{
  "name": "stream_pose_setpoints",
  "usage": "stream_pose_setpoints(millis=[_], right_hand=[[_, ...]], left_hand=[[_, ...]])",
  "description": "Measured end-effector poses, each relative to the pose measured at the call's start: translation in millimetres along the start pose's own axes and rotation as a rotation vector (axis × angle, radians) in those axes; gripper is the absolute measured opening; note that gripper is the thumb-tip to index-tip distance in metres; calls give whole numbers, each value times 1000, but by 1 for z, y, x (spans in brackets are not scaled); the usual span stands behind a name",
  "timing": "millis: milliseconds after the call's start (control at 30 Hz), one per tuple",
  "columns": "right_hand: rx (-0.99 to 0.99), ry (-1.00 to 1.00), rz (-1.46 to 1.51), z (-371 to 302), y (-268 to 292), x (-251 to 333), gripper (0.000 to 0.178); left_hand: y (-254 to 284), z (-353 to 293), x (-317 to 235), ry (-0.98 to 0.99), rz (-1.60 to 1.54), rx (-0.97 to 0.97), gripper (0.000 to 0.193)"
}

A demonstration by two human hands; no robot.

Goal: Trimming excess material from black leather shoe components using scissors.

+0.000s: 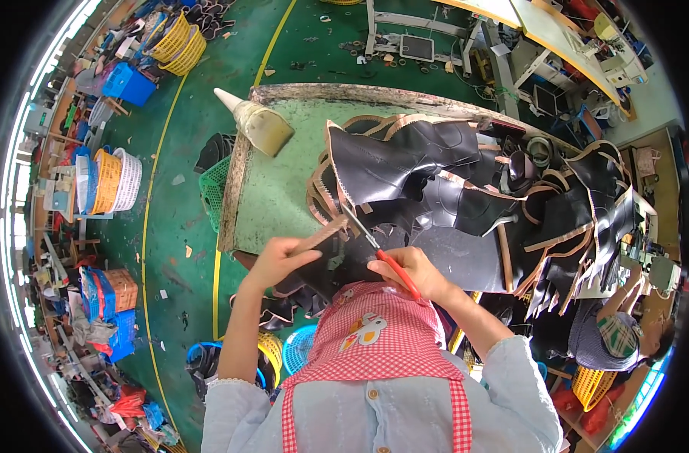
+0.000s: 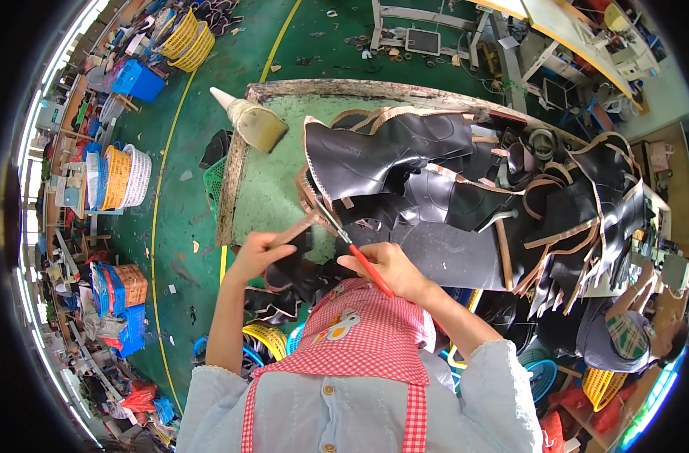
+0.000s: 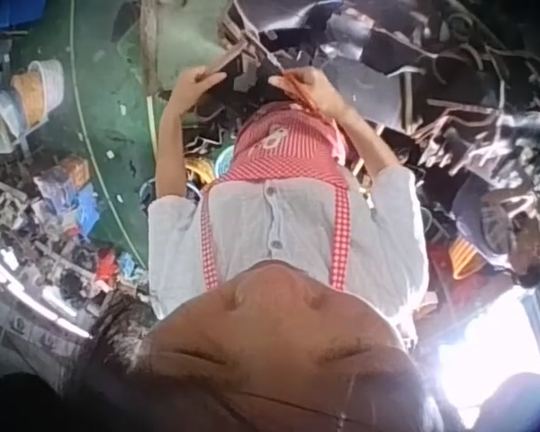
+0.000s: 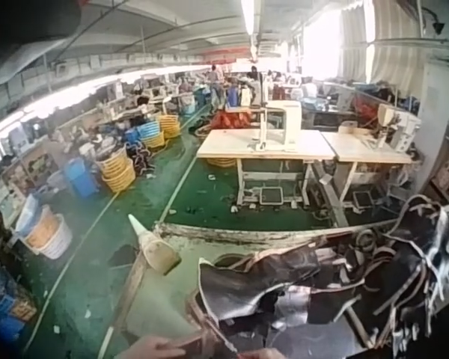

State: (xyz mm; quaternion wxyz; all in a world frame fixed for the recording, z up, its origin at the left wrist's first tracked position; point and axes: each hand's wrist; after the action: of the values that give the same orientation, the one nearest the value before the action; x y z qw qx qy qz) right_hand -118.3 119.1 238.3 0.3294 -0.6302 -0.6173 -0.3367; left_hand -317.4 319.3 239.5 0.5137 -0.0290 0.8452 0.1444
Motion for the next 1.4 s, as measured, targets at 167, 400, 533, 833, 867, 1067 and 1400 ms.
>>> stream_pose_setpoints(millis=[167, 400, 533, 833, 867, 1067, 1400], right_hand=[[138, 434, 97, 20, -19, -6, 49], [193, 766, 106, 54, -87, 67, 64], [108, 924, 33, 56, -63, 105, 48], [-307, 1319, -293, 20, -19, 173, 34], [-329, 1220, -269, 10, -8, 183, 36], [-873, 1035, -192, -6, 101, 179, 38], [-692, 392, 303, 18, 134, -35, 28]], left_hand=[[20, -39, -32, -613, -385, -242, 34], [27, 9, -117, -1417, -1004, 807, 11], [45, -12, -127, -1354, -865, 556, 15], [32, 18, -106, -1008, -134, -289, 62], [13, 12, -78, -756, -26, -185, 56], [-28, 19, 12, -75, -286, 655, 24], [9, 35, -33, -89, 226, 66, 25]])
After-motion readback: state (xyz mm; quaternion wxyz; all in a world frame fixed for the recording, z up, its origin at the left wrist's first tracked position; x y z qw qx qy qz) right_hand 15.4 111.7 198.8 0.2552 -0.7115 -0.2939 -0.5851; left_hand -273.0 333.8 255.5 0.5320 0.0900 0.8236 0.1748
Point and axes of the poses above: each hand's wrist, its own z-axis towards the middle knuckle, its own y-axis out of the back of the hand, x = y × z, and after that the axes turned 10 degrees about x, right-handed
